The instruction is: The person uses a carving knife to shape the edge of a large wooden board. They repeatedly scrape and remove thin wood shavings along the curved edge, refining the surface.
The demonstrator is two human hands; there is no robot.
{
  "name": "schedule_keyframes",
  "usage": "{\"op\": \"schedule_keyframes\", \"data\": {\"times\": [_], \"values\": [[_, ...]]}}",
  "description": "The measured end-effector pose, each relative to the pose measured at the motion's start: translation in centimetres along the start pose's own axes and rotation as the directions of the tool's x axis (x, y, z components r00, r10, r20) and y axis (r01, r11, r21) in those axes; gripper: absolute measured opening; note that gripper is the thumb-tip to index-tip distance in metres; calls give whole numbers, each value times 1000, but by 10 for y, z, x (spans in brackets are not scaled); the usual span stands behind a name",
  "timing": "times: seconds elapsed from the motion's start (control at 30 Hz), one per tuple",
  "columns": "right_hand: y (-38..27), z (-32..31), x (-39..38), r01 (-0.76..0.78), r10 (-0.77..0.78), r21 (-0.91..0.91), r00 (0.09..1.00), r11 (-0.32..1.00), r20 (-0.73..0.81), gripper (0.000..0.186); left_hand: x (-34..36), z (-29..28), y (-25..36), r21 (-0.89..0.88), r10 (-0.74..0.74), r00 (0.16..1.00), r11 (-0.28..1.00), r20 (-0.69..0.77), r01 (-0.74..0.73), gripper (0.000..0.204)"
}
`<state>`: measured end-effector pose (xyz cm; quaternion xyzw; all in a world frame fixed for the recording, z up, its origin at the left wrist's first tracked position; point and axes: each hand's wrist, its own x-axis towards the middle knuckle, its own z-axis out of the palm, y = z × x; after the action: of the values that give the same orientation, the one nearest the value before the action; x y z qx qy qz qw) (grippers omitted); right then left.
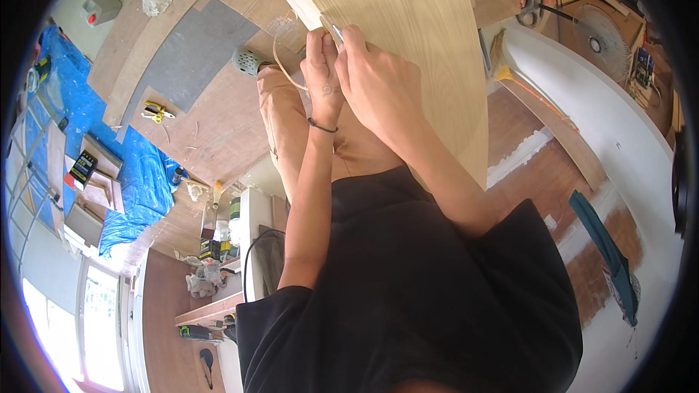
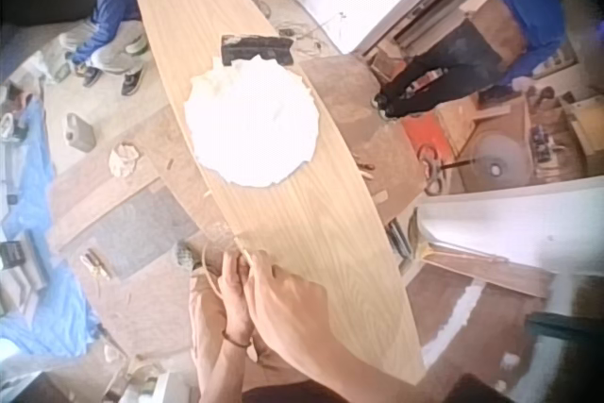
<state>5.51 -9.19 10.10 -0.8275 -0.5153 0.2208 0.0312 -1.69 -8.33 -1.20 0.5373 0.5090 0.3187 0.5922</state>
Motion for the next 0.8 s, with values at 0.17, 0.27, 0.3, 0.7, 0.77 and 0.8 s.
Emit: {"op": "schedule_keyframes", "data": {"times": [0.17, 0.27, 0.3, 0.7, 0.77, 0.8], "values": [[0, -1, 1, 5, -5, 1, 1000, 1000, 0, 15, 0, -1, 0, 32, -27, 1000, 999, 14, 26, 6], [2, 1, 1, 31, -31, 14, 999, 999, -28, 15, 0, 0, 0, 52, -16, 1000, 999, 4, 15, 6], [3, 1, 2, 44, -44, 20, 998, 999, -40, 15, 0, 0, 0, 44, -20, 1000, 999, 0, 20, 6], [-7, -10, 11, -32, 33, -8, 992, 999, 121, 17, -3, 4, -8, 3, -22, 999, 1000, -24, 22, 15], [-8, -9, 12, -20, 22, -17, 994, 1000, 107, 18, -4, 2, -4, -45, -40, 999, 998, -7, 40, 17], [-8, -8, 12, -14, 16, -22, 995, 1000, 99, 18, -4, 2, -3, -37, -38, 999, 999, 0, 38, 18]]}}
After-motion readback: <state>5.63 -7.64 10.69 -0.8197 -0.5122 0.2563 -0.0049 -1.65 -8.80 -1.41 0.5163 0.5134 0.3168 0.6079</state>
